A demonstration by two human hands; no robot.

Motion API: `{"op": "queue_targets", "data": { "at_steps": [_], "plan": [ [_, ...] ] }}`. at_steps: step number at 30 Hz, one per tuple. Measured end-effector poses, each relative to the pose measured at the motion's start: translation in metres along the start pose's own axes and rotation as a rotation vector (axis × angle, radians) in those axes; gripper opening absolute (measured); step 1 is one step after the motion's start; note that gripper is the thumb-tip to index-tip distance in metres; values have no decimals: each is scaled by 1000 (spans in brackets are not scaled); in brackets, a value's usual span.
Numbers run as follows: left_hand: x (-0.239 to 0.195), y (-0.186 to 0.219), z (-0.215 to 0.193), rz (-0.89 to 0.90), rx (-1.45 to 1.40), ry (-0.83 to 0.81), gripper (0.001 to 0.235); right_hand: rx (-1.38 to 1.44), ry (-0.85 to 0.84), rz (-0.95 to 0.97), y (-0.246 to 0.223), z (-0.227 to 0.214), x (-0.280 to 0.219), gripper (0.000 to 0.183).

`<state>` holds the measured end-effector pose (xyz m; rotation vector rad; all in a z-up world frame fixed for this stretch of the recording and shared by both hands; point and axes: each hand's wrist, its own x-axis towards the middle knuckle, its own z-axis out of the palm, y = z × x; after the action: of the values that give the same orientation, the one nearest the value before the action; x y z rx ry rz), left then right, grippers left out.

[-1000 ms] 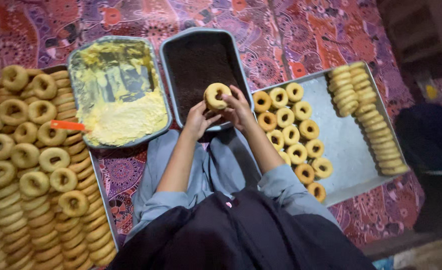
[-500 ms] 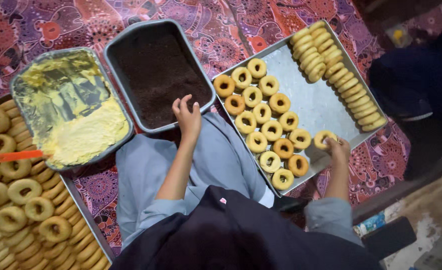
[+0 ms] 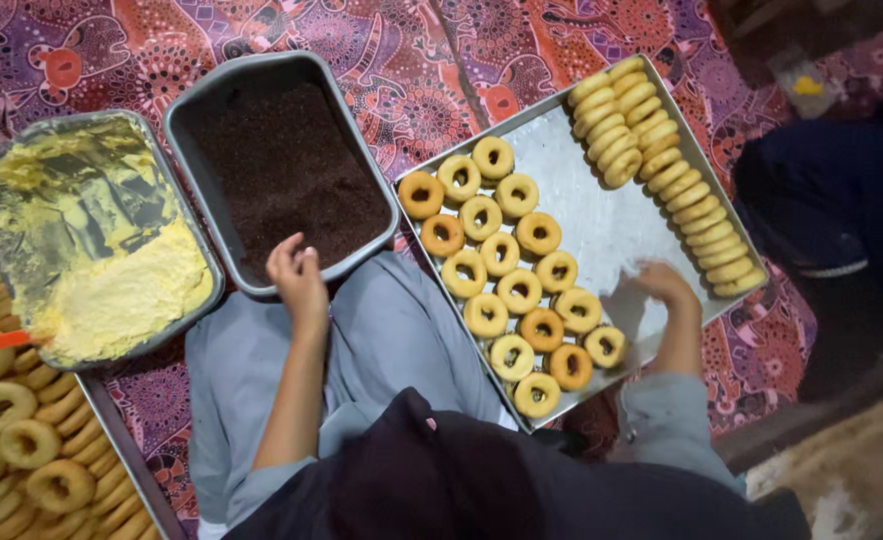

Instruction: The person sits on the floor and repeatedly picks donuts from a tray, fills the center hole with a yellow paste using their fingers, then rolls the filled donut in a tray of dark crumbs before placing it on a separate tray.

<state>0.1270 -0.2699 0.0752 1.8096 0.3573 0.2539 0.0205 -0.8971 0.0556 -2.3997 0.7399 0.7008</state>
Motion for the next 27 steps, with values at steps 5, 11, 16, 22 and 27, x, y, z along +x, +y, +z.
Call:
{"op": "queue_targets", "data": {
  "at_steps": [5,11,16,22,27],
  "plan": [
    [19,14,-8,-14,-63,81,31,540,585,-448,-88,-16,122,74],
    [22,24,-2,-42,-139,107,32,295,890,-232,-137,-6,158,81],
    [9,27,-2,-82,-157,77,32,898,1022,74,-136,-8,136,74],
    [-29,45,25,-117,-339,-266,38,1477,91,-326,-197,61,38,32],
    [-56,57,27,-282,-409,-559,59,1393,-745,-653,-292,139,-92,62]
  ]
}}
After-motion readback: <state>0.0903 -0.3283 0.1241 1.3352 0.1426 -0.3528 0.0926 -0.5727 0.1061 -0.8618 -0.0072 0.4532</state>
